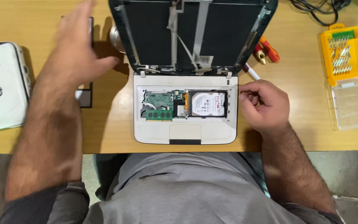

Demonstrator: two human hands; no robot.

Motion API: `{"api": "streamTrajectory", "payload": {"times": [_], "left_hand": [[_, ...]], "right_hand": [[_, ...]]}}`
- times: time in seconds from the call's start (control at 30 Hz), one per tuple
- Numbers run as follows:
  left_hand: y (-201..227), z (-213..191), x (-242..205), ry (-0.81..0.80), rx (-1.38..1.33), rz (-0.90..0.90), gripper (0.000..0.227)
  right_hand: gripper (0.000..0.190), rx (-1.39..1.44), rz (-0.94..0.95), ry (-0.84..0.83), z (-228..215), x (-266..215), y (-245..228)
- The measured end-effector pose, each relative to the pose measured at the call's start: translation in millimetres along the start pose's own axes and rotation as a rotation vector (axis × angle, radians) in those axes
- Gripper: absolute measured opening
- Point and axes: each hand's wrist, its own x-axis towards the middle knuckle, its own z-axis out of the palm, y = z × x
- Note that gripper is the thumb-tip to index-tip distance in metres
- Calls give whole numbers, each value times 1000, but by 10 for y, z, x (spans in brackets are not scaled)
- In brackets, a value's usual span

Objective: The person disassembles a white laptop by removing screws from the back cover with a screwdriver. They place the screws in a small metal container, remove the cover, and then reattach it by screwing it back into place.

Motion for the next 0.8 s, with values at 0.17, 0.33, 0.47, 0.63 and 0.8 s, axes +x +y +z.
{"api": "streamTrajectory", "payload": {"times": [0.17, 0.33, 0.47, 0.63, 0.8], "left_hand": [[-249, 278, 336, -75, -42, 94, 106], [-396, 446, 490, 44, -74, 331, 78], [-258, 276, 299, 30, -116, 206, 83], [-46, -34, -180, 19, -68, -8, 100], [-127, -32, -628, -96, -34, -21, 92]], "right_hand": [[16, -1, 8, -68, 1, 26, 29], [15, -10, 24, -71, -16, 40, 25], [15, 2, 24, -30, -18, 48, 11], [17, 63, 19, 147, -69, 100, -7], [20, -39, 21, 294, -193, 145, 115]]}}
